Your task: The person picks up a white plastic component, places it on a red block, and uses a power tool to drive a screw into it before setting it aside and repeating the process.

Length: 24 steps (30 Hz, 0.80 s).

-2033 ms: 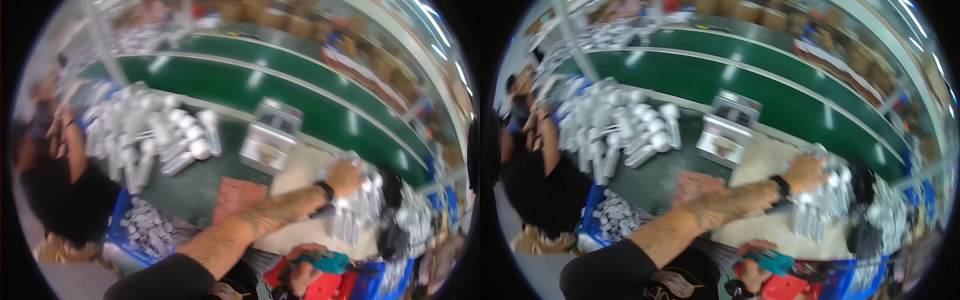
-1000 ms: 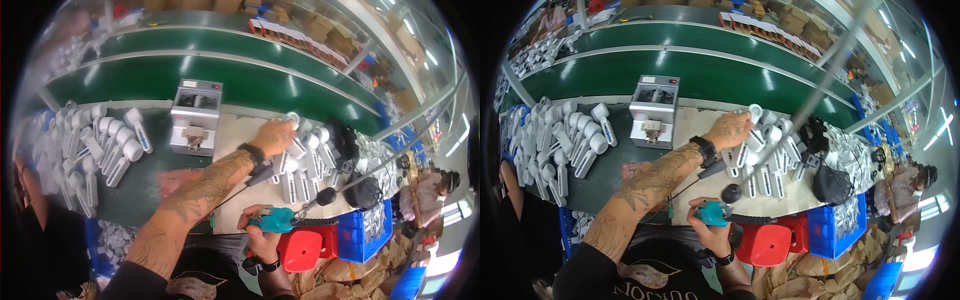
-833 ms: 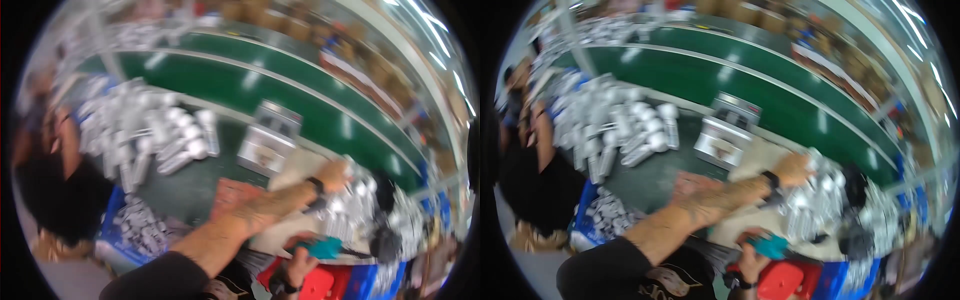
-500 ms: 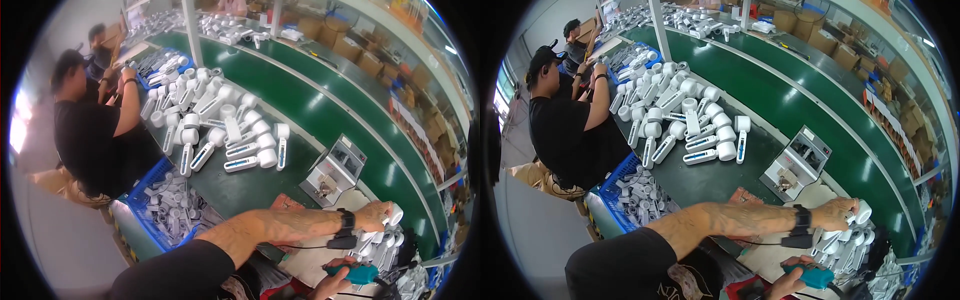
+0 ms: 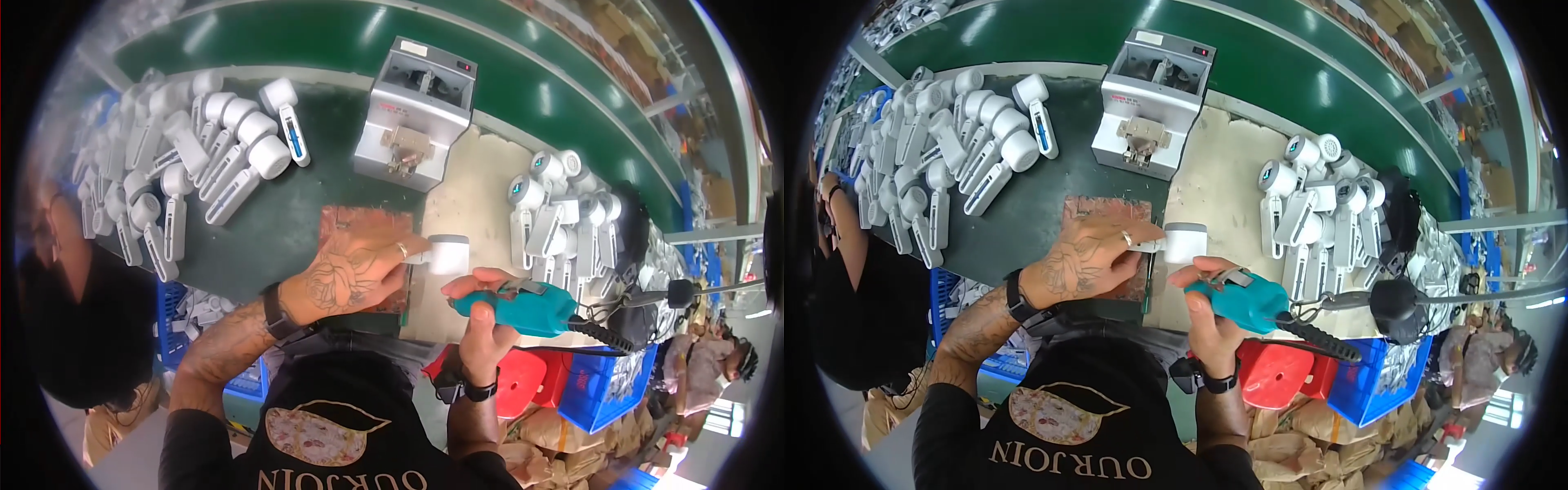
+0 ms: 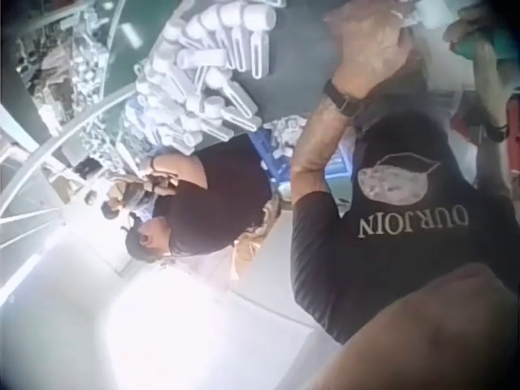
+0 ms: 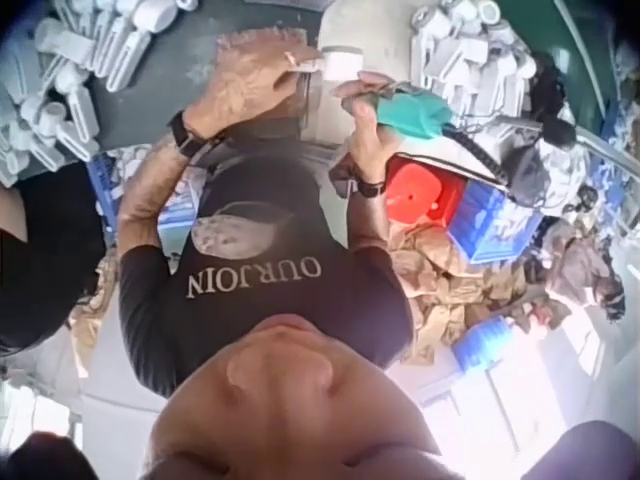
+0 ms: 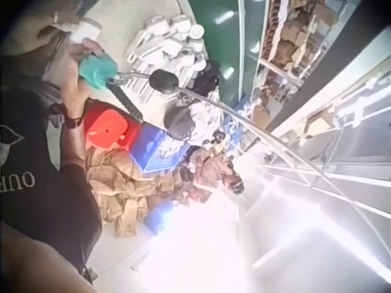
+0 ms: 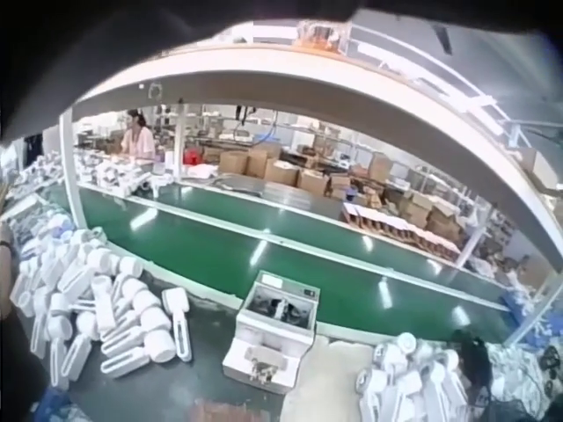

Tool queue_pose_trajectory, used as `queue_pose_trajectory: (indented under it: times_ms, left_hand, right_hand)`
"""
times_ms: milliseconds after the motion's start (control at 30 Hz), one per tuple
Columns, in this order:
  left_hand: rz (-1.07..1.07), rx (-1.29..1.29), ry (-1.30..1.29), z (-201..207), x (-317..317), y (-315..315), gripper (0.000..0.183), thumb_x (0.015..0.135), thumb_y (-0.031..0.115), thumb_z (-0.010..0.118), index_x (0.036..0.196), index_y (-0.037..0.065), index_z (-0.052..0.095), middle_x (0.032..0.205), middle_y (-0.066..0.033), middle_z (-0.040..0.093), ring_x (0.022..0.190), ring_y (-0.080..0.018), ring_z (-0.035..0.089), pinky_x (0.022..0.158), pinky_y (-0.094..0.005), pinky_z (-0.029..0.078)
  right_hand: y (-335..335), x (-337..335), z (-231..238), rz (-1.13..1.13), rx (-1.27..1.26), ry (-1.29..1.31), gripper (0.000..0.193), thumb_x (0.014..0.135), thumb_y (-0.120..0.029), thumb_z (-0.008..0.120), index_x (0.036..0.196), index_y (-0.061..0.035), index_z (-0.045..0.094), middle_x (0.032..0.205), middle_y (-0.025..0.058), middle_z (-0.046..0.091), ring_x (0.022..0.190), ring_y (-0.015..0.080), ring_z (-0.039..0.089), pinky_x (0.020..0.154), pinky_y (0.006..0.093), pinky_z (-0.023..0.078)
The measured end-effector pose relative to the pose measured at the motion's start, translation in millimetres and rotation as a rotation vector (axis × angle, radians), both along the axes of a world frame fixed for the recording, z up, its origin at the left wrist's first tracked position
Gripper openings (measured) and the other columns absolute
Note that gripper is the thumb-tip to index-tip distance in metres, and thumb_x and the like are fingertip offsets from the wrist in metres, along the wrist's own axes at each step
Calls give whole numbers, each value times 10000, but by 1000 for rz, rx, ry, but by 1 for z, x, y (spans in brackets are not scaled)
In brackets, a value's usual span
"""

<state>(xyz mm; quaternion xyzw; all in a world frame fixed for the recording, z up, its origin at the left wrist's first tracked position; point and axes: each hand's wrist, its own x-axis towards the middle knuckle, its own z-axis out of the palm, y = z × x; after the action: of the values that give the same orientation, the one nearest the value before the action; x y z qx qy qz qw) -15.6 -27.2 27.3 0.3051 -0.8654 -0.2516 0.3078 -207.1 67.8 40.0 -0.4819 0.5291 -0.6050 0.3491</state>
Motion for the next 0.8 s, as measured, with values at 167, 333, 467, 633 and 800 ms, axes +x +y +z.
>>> queue_pose_trajectory:
  times_ms: [167, 333, 467, 633, 800]
  left_hand:
    - [152, 2, 6, 6, 3, 11, 338, 804, 128, 736, 1130, 95, 651, 1024, -118, 703, 906, -322, 685, 811, -413, 553]
    - [86, 10, -38, -8, 9, 6, 281, 813, 222, 756, 1041, 76, 680, 1050, -127, 694, 963, -330, 675, 823, -411, 550]
    - [118, -27, -10, -3, 13, 1, 252, 831, 249, 739, 989, 58, 690, 1043, -116, 682, 979, -326, 657, 856, -417, 523]
    - [53, -31, -73, -5, 20, -23, 311, 826, 283, 748, 1054, 79, 690, 1021, -82, 657, 934, -289, 614, 862, -406, 487]
    - [51, -97, 1, -23, 28, -18, 441, 818, 347, 758, 1180, 114, 663, 1056, -55, 638, 1009, -238, 569, 904, -395, 462]
  right_hand:
    - [-2, 14, 5, 59, 48, -1, 656, 907, -506, 674, 1224, 45, 511, 806, 104, 608, 741, 205, 608, 670, 314, 485]
    - [-21, 30, 27, 113, -135, -82, 730, 913, -619, 594, 1205, 44, 503, 746, 77, 559, 675, 178, 554, 621, 311, 458]
    - [-50, 40, 45, 139, -185, -100, 759, 908, -670, 554, 1169, 39, 490, 691, 65, 514, 624, 173, 518, 583, 316, 433]
    - [-114, 51, 49, 117, -322, -66, 615, 959, -567, 568, 1109, 27, 516, 696, 71, 537, 601, 180, 531, 571, 307, 439]
    - [-170, 56, 41, 131, -350, 59, 437, 1019, -426, 541, 1059, 9, 548, 704, 52, 555, 622, 153, 558, 572, 278, 436]
